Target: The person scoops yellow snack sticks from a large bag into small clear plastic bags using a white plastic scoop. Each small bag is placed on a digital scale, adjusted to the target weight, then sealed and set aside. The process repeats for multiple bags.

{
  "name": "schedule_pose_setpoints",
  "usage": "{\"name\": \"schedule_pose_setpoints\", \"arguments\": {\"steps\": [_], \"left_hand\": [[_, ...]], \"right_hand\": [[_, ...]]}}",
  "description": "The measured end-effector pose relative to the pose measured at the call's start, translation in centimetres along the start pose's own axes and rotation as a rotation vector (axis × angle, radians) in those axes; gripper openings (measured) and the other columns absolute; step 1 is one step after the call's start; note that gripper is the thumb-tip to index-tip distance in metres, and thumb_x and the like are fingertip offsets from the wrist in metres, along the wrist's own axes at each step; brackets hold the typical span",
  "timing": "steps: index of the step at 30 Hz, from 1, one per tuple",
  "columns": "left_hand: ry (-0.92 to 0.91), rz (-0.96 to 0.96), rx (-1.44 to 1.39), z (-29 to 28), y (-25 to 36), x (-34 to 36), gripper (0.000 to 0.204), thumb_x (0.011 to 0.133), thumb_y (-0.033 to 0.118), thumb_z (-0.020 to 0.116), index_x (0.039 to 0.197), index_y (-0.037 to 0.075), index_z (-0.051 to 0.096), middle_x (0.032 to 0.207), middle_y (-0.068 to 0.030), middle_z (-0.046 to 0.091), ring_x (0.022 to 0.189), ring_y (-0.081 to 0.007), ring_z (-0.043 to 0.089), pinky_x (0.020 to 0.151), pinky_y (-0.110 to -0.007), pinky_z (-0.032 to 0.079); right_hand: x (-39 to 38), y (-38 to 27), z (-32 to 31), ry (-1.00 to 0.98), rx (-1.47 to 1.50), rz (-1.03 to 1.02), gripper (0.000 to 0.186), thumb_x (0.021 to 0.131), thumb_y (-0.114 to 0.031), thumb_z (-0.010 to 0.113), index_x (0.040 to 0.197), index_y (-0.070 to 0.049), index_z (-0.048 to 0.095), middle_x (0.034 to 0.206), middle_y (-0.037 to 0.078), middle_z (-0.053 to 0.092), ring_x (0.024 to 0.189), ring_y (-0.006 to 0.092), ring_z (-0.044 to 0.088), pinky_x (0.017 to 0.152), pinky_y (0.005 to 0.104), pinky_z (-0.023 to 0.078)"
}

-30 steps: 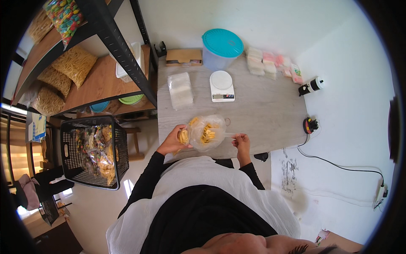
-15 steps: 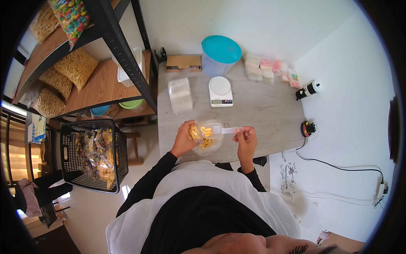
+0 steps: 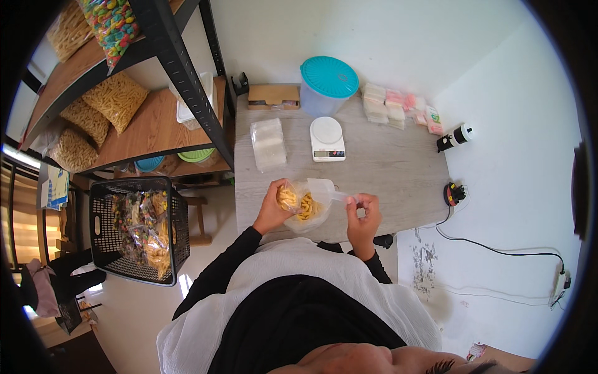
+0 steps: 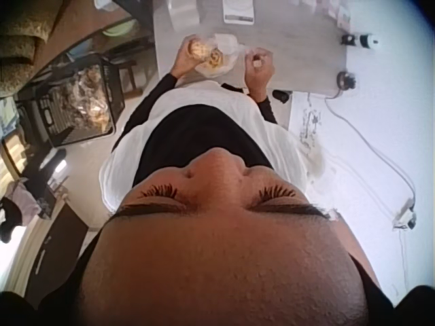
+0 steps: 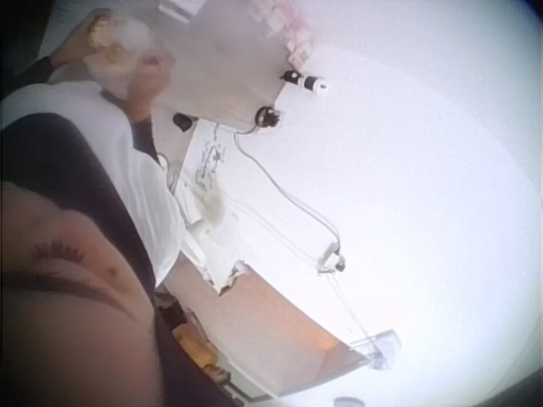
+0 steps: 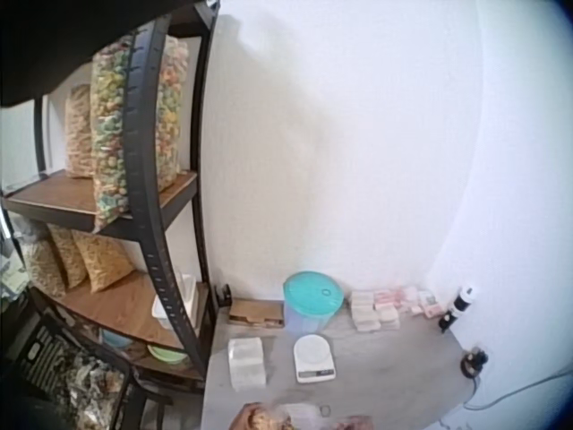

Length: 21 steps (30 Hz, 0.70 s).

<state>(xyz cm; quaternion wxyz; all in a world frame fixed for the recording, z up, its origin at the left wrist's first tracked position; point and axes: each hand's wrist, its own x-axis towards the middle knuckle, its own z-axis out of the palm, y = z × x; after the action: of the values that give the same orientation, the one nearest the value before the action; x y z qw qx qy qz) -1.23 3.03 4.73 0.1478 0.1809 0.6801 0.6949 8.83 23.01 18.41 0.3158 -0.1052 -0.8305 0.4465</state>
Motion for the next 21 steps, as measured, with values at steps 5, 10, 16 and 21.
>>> {"name": "schedule_pose_setpoints", "arguments": {"steps": [5, 10, 16, 21], "left_hand": [[-0.047, 0.022, 0.001, -2.3, 2.0, 0.2, 0.082, 0.073, 0.016, 0.087, 0.141, 0.004, 0.044, 0.125, -0.0082, 0.043, 0.121, -0.0196, 0.046, 0.105, -0.029, 0.04], [-0.188, -0.148, -0.35, -4.3, 1.7, 0.4, 0.066, 0.09, 0.01, 0.067, 0.149, 0.004, 0.038, 0.14, -0.0093, 0.044, 0.13, -0.0191, 0.045, 0.11, -0.032, 0.038], [-0.268, -0.316, -0.692, -4.2, 2.8, 0.0, 0.053, 0.099, 0.017, 0.055, 0.147, 0.001, 0.039, 0.134, -0.0125, 0.058, 0.122, -0.0202, 0.057, 0.107, -0.033, 0.043], [-0.343, -0.383, -0.631, -3.4, 3.1, -0.1, 0.048, 0.101, 0.02, 0.053, 0.144, 0.001, 0.043, 0.132, -0.0107, 0.059, 0.12, -0.0193, 0.058, 0.104, -0.032, 0.045]], "right_hand": [[-1.3, 10.2, 1.5, -0.086, 0.167, 0.338, 0.015, 0.093, -0.01, 0.067, 0.097, -0.002, 0.055, 0.08, 0.008, 0.067, 0.064, 0.0102, 0.061, 0.059, 0.0264, 0.049], [-4.8, 15.3, 3.6, -0.322, -0.074, 0.526, 0.023, 0.093, -0.015, 0.067, 0.11, -0.003, 0.059, 0.089, 0.009, 0.069, 0.077, 0.0172, 0.066, 0.068, 0.0326, 0.052], [-2.2, 9.6, 4.7, -0.339, -0.077, 0.165, 0.03, 0.091, -0.019, 0.07, 0.115, -0.003, 0.063, 0.112, 0.011, 0.066, 0.095, 0.0191, 0.063, 0.081, 0.0324, 0.05], [-0.1, 6.1, 6.1, -0.533, 0.319, 0.299, 0.025, 0.094, -0.016, 0.069, 0.113, -0.002, 0.064, 0.104, 0.005, 0.065, 0.09, 0.0117, 0.061, 0.079, 0.0267, 0.049]]}}
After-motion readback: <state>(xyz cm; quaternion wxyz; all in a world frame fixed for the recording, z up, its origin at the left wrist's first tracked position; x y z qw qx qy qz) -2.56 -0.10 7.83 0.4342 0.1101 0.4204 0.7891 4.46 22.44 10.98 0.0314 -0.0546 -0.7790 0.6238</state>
